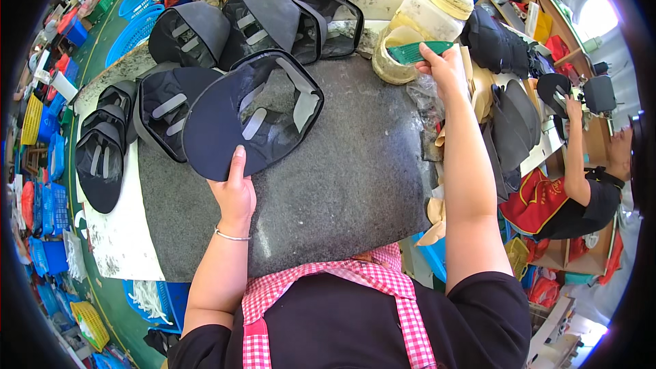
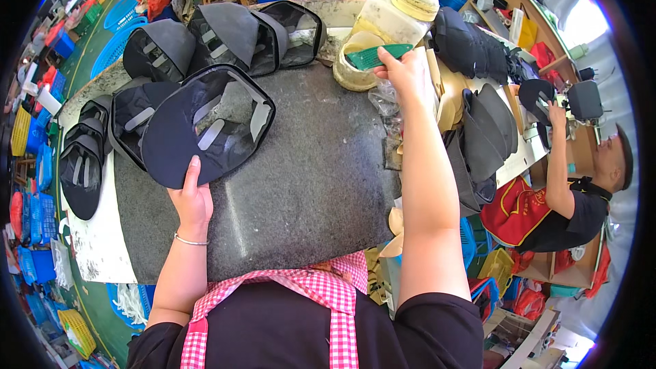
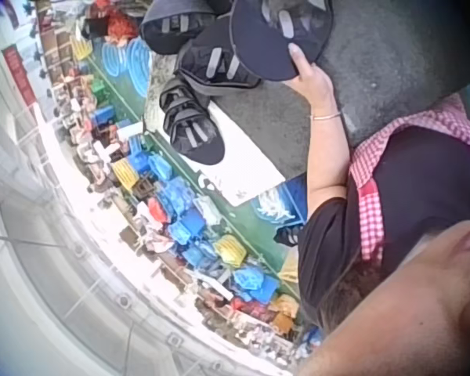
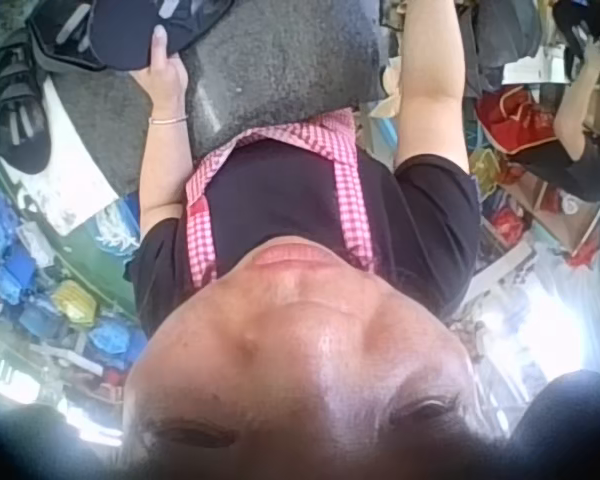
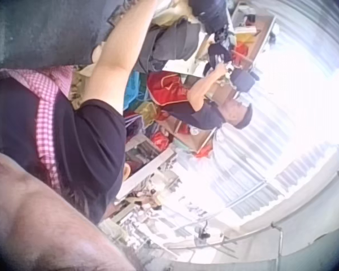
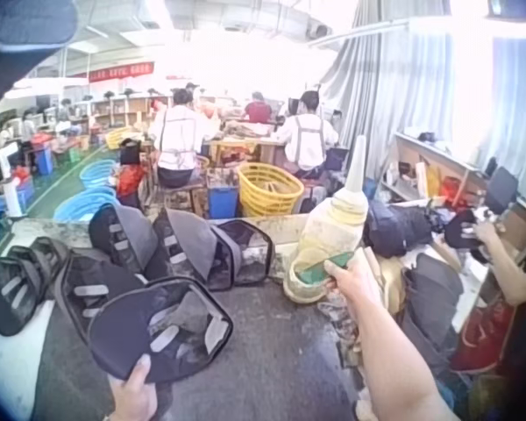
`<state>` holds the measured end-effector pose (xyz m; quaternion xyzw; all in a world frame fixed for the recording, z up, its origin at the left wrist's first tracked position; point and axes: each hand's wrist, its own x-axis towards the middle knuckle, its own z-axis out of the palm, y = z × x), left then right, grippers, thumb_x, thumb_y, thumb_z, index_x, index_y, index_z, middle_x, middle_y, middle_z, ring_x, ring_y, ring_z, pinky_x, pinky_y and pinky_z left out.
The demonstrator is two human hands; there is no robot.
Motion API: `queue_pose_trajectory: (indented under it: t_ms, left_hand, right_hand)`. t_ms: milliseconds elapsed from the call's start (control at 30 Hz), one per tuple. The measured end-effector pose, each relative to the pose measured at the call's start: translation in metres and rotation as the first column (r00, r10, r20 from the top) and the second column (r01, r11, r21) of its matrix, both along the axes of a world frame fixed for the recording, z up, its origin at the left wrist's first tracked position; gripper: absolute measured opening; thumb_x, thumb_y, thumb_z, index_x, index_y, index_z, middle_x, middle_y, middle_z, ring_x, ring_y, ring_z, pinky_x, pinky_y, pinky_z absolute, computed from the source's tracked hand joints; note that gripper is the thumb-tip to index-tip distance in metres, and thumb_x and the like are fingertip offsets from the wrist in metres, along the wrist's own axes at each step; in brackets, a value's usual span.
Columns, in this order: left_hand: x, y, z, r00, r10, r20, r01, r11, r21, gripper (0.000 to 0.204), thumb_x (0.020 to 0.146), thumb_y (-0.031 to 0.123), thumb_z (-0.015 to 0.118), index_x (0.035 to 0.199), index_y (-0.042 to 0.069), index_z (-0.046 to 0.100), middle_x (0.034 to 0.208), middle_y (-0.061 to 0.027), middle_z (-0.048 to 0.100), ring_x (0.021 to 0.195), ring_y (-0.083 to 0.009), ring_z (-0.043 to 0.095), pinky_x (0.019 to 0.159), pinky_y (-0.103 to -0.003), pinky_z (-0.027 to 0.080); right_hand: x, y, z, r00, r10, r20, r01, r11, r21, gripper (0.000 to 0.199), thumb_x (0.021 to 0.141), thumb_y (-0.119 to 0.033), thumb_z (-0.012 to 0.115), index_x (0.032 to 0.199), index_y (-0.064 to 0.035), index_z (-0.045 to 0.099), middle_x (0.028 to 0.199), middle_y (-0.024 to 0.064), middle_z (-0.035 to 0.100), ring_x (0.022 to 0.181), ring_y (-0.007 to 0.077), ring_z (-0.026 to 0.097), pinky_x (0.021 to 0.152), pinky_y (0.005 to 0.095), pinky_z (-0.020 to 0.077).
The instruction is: Apply glue to the edges and inner surfaces of shoe components using a green plastic scraper.
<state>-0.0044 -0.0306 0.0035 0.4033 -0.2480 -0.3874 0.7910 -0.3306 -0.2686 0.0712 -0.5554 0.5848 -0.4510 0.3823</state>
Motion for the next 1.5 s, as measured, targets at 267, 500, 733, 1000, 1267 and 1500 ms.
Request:
queue_pose_trajectory:
  t_ms: [267,500,733,1000,1267,1500]
  left_hand:
    - [0.0,-0.001,0.002,0.993,0.052,0.105,-0.05,0.999,-0.016,0.033,0.086,-0.005,0.062,0.118,0.002,0.055,0.114,-0.0035,0.058,0.101,-0.0103,0.055,0.09,-0.024,0.044]
    - [0.0,0.001,-0.002,0.973,0.087,0.214,-0.092,0.996,0.014,0.031,0.085,-0.001,0.065,0.115,0.002,0.058,0.113,-0.0026,0.059,0.098,-0.0113,0.056,0.088,-0.025,0.043]
    - [0.008,0.013,0.029,0.97,-0.014,-0.242,0.03,0.998,0.061,0.042,0.086,-0.006,0.059,0.126,0.004,0.049,0.121,-0.0085,0.057,0.111,-0.0214,0.057,0.095,-0.038,0.048]
    - [0.004,0.021,0.002,0.962,0.109,-0.251,-0.09,0.992,0.087,0.041,0.088,-0.006,0.056,0.126,0.005,0.049,0.123,-0.0072,0.056,0.114,-0.0201,0.055,0.096,-0.037,0.047]
    - [0.006,0.02,-0.004,0.964,0.134,-0.228,-0.112,0.988,0.108,0.033,0.09,-0.005,0.054,0.122,0.001,0.052,0.119,-0.0076,0.059,0.106,-0.0149,0.058,0.092,-0.031,0.046]
    - [0.006,0.02,-0.002,0.943,0.086,-0.322,-0.06,0.994,0.091,0.037,0.09,-0.004,0.054,0.126,0.001,0.048,0.121,-0.0088,0.058,0.108,-0.0172,0.058,0.094,-0.032,0.046]
  right_hand:
    - [-0.012,0.011,0.004,0.925,0.111,0.363,-0.168,0.977,0.131,0.018,0.086,-0.013,0.07,0.092,0.0018,0.062,0.075,0.0043,0.066,0.057,0.0086,0.063,0.049,0.0162,0.0508]
    - [0.128,0.122,0.023,0.825,0.488,0.287,-0.506,0.862,-0.011,0.02,0.088,-0.019,0.069,0.081,-0.0006,0.065,0.071,0.0054,0.067,0.056,0.0119,0.062,0.054,0.0239,0.0508]
    - [0.176,0.141,-0.041,0.876,0.37,-0.31,-0.459,0.839,-0.294,0.014,0.088,-0.014,0.066,0.085,-0.0001,0.065,0.067,0.0095,0.065,0.056,0.0155,0.064,0.054,0.0282,0.0497]
    - [0.21,0.146,-0.031,0.903,0.306,-0.302,-0.411,0.82,-0.399,0.011,0.087,-0.011,0.063,0.081,-0.002,0.063,0.07,0.0135,0.063,0.063,0.0313,0.064,0.059,0.0358,0.0497]
    - [0.202,0.161,-0.019,0.803,0.575,-0.157,-0.595,0.791,-0.145,0.005,0.085,-0.006,0.064,0.085,-0.0004,0.064,0.073,0.0146,0.064,0.063,0.0243,0.066,0.06,0.0306,0.0506]
    - [0.191,0.141,-0.011,0.571,0.726,-0.384,-0.82,0.526,-0.224,0.015,0.077,0.002,0.068,0.092,-0.0021,0.067,0.085,0.0121,0.064,0.075,0.0275,0.065,0.066,0.0307,0.0505]
